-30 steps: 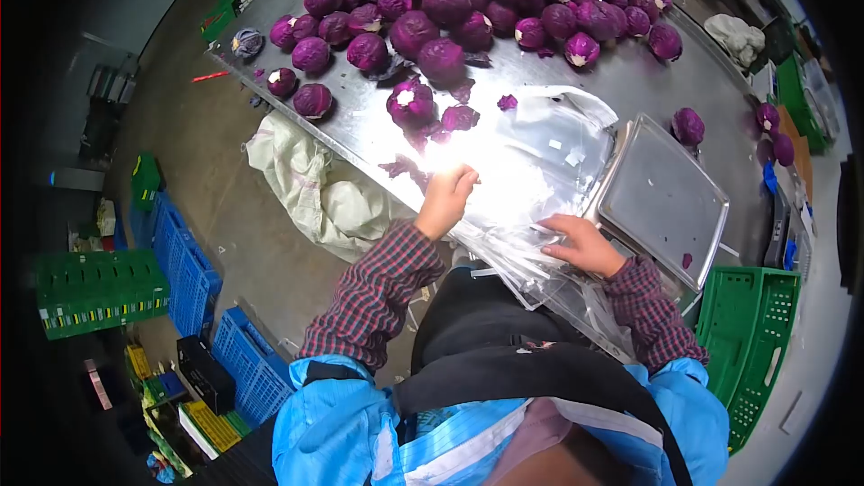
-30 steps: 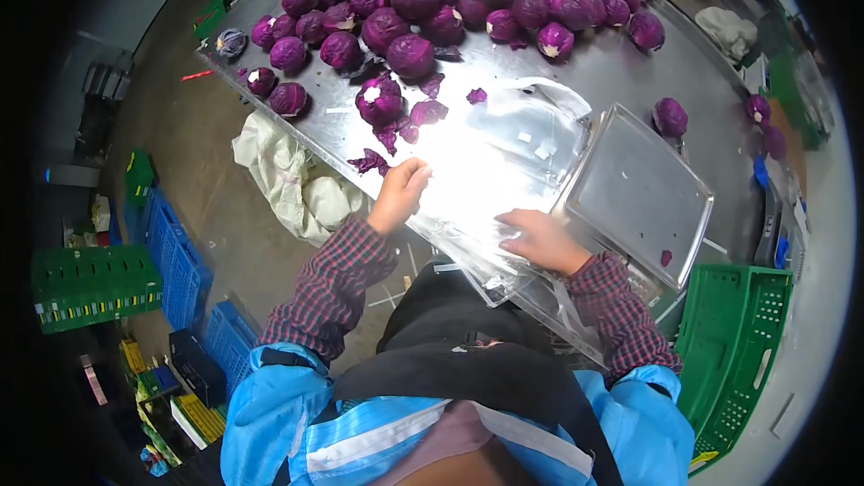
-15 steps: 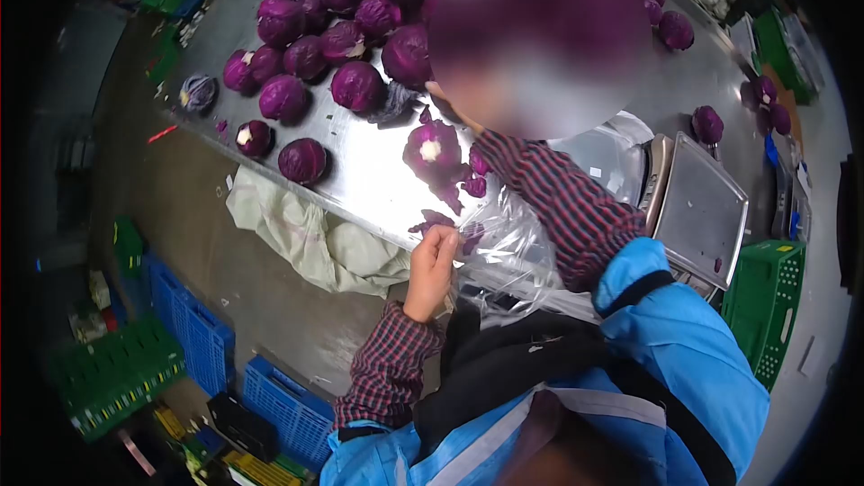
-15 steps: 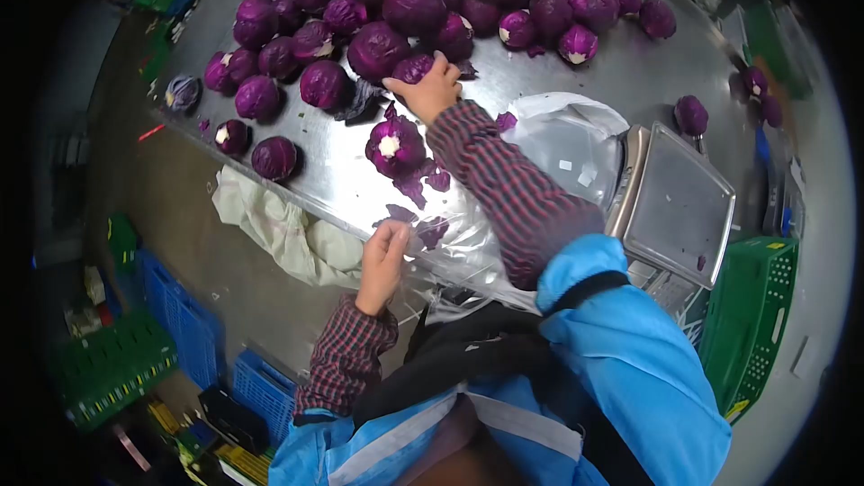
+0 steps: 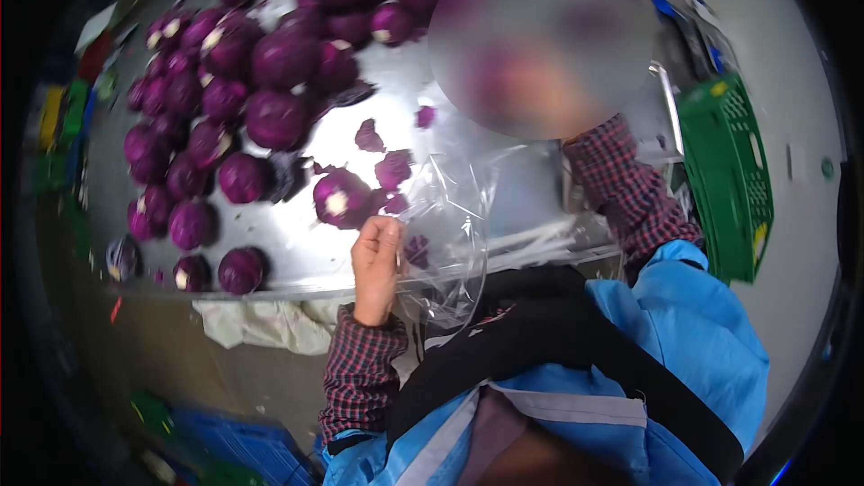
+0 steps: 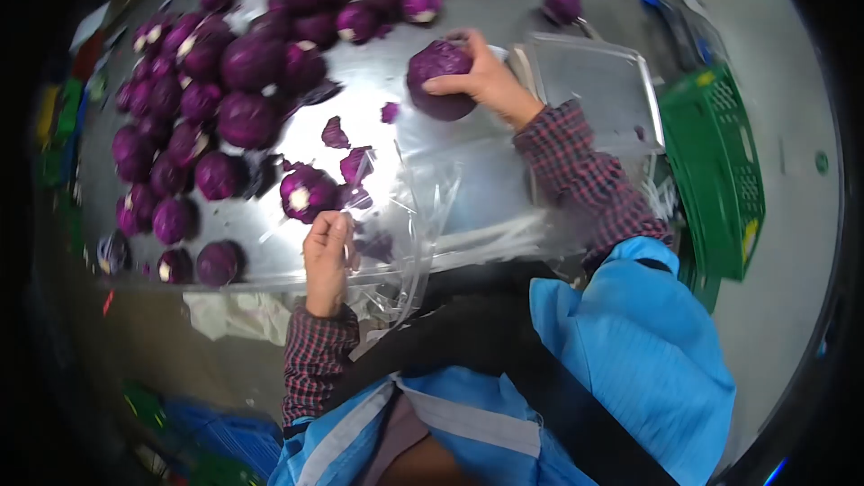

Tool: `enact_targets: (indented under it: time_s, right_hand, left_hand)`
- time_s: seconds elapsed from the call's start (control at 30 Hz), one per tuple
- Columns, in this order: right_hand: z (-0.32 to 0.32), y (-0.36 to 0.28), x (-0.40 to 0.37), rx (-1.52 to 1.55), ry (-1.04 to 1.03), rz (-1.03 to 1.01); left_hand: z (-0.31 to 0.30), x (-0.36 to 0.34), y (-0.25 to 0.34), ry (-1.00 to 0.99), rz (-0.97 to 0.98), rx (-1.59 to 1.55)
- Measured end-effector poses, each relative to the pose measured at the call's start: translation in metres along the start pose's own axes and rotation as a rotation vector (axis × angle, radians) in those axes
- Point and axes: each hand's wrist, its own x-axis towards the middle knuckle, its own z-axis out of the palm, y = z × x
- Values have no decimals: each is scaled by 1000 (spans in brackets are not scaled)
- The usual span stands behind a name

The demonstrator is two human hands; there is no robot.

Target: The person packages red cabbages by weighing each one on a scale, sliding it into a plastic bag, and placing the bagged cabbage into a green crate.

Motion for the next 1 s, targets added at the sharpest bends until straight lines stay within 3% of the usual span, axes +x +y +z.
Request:
enact_targets:
  time_s: [0.1,0.13,0.2,0.27,0.33,0.43,0.5,0.57,0.63,0.67,0.7,0.8,0.87,0.9,0.93,1.0]
  right_hand:
    - [-101,-17,-28,-588,63,-37]
    - [-123,-14,-35,-588,95,-25]
    - [-165,1,-43,-1270,46,-50]
    - [-178,16,-47,-1352,-3,-9]
    - [-175,15,-47,-1616,-301,130]
    - [-196,22,-55,-1605,-286,-213]
    - [-201,6,-63,-1118,-81,-662]
    - [-183,-50,-108,-608,-241,-778]
    - [-162,-47,-147,-508,-488,-932]
    - [-146,-25,-164,-736,-522,-990]
    - [-138,0,-172,-781,-650,-907]
    - [-125,66,-196,-929,-443,-834]
    - [-124,72,-220,-442,-391,-746]
    - [-121,74,-228,-435,-381,-748]
    - [-118,76,-235,-394,-355,-732]
    - [-114,76,-243,-359,-305,-724]
  left_hand:
    - [26,14,10,-110,-23,67]
    - [37,18,12,-135,8,95]
    - [59,22,16,-134,-5,126]
    - [82,25,19,-144,-10,184]
    - [102,27,17,-173,-5,211]
    - [134,26,16,-178,5,258]
    - [154,25,13,-154,21,278]
    - [169,20,7,-134,33,284]
    - [185,13,1,-147,57,289]
    - [185,12,-6,-145,45,273]
    - [190,7,-8,-132,38,279]
    - [190,-8,-13,-159,45,271]
    - [193,-22,-13,-153,162,696]
    - [187,-24,-6,-335,406,1018]
    - [186,-26,0,-342,411,1029]
    - [188,-31,21,-908,607,1292]
